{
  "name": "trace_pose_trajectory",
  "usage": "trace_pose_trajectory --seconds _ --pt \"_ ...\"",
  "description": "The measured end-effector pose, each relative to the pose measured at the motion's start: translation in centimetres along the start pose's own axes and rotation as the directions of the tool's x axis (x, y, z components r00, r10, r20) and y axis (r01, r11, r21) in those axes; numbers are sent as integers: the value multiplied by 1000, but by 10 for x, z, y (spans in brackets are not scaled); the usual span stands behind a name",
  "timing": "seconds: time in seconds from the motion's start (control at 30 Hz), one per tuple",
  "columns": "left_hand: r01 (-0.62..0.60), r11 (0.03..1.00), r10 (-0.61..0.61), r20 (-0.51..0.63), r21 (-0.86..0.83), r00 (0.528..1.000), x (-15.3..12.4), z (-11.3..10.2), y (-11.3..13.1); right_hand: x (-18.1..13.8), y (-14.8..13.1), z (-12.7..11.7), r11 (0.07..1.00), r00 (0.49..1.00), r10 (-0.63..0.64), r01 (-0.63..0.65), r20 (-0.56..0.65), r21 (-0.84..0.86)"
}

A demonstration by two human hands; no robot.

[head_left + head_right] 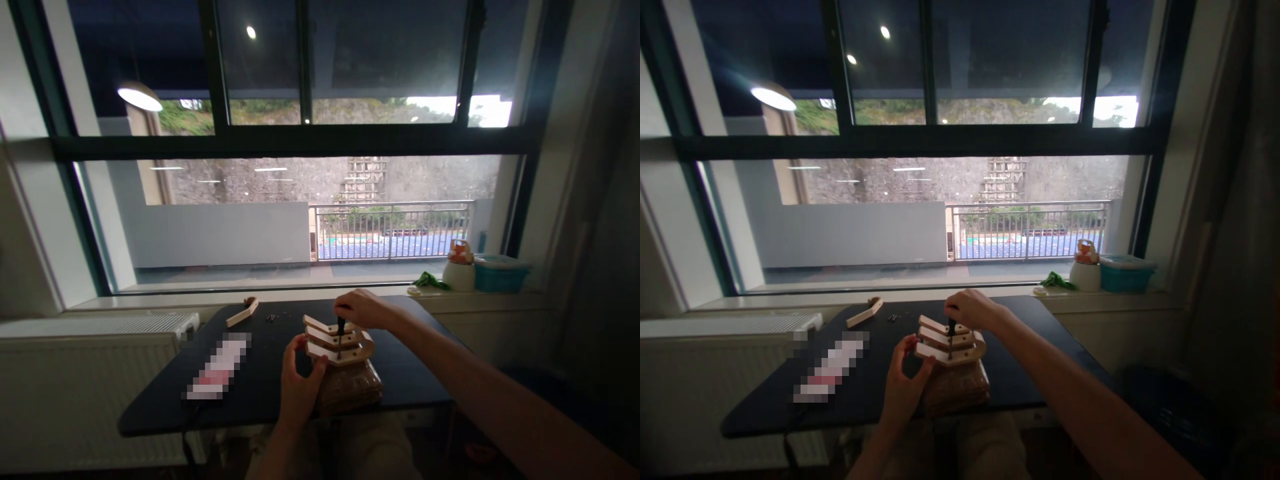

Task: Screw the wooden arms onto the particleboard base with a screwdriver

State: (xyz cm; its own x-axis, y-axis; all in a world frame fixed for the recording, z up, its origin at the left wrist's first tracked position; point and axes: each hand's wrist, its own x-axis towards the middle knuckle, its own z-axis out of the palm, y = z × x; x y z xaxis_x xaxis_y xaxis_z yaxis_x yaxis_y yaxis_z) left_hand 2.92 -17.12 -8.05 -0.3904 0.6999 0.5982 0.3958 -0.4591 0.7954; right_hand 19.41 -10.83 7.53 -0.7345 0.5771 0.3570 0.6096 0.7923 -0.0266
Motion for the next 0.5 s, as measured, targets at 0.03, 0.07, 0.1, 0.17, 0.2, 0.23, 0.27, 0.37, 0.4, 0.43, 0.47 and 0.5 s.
trace_pose_trajectory --seconds 0.03,0.07,0.1,0.17,0.2,0.23,0.27,0.37,0.4,0.43,0.47,0.5 --pt "11 1000 -10 27 -15 1000 0 1 0 -1 0 0 1000 1000 14 -14 1 -5" --pt "25 999 -22 73 -41 997 1 1 1 -1 0 0 1000 1000 28 -28 2 -11" --pt "43 997 -34 125 -70 992 1 2 1 -2 -1 0 999 999 42 -42 2 -18" --pt "79 989 -52 213 -122 976 2 2 3 -1 -4 1 997 997 71 -71 -1 -35" --pt "93 986 -58 240 -138 969 3 2 4 -1 -6 2 995 996 85 -85 -3 -44" --pt "101 984 -61 254 -149 965 3 2 5 0 -9 2 994 995 97 -97 -5 -53" --pt "104 982 -60 262 -156 963 4 1 6 0 -11 2 992 994 107 -108 -7 -60" --pt "104 978 -48 292 -180 955 5 0 9 1 -16 0 990 993 119 -118 4 -72" --pt "108 976 -45 305 -191 951 6 0 9 2 -17 -2 991 993 115 -114 16 -71" --pt "115 973 -45 321 -202 946 6 -1 9 1 -18 -4 992 994 107 -105 33 -70" --pt "128 969 -50 337 -213 940 7 -1 9 1 -19 -6 994 994 96 -92 53 -67" --pt "145 964 -59 351 -223 934 7 -1 9 1 -20 -9 995 994 82 -77 73 -63"
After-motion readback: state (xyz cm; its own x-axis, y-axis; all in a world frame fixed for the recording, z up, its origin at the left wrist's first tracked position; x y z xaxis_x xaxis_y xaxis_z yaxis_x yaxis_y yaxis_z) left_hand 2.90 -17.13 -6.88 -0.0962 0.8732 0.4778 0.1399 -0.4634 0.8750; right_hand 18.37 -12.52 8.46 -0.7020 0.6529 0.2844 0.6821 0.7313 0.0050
